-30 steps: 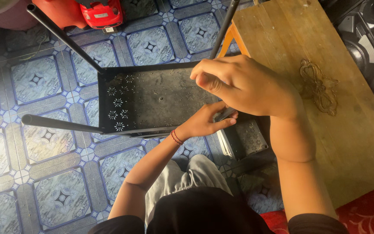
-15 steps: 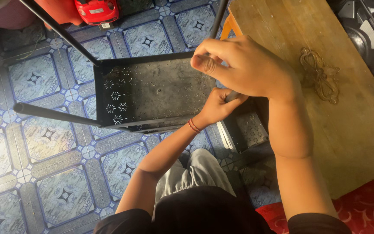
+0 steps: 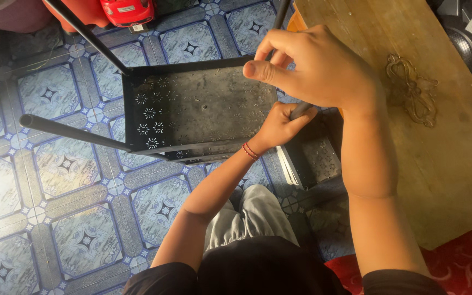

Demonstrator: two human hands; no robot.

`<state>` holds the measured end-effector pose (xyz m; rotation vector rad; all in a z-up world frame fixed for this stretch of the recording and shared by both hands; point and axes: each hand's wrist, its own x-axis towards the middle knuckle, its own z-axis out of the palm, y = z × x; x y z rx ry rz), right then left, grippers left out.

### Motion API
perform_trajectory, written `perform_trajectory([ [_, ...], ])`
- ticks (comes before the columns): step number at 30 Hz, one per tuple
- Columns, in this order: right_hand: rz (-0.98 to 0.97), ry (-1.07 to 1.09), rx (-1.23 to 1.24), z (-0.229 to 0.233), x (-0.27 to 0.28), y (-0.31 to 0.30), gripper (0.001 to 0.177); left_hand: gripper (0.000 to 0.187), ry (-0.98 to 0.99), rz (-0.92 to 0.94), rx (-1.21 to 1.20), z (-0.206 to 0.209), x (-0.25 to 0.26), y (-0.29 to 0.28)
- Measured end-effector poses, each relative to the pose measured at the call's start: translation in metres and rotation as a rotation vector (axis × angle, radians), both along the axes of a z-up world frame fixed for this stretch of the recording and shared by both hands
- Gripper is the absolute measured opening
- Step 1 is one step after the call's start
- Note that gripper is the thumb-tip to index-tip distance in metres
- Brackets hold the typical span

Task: The person kneels on a tiled floor and takes apart a small tiered metal rack, pulling the black legs off the shelves and separating the frame. They then handle white plastic trays and tubes, detaching the tubes from the trays and setting the parts on the floor.

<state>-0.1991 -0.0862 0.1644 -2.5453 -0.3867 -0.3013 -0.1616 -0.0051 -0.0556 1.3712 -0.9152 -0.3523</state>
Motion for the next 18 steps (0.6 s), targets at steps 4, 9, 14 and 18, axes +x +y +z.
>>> perform_trajectory([
  [4, 0.042, -0.005, 0.021, -0.006, 0.004, -0.001, 0.051, 0.041, -0.016, 0.020, 0.015, -0.006, 0.003, -0.002],
  [9, 0.070, -0.016, 0.013, -0.014, 0.002, -0.007, 0.048, 0.031, -0.017, 0.019, -0.031, -0.020, -0.001, -0.004],
  [14, 0.048, -0.059, 0.011, -0.009, 0.002, -0.001, 0.046, 0.024, -0.022, 0.047, -0.067, -0.013, -0.001, -0.005],
  [18, -0.015, -0.111, 0.038, -0.015, -0.004, 0.002, 0.044, 0.020, -0.053, 0.103, -0.025, -0.005, -0.008, 0.004],
])
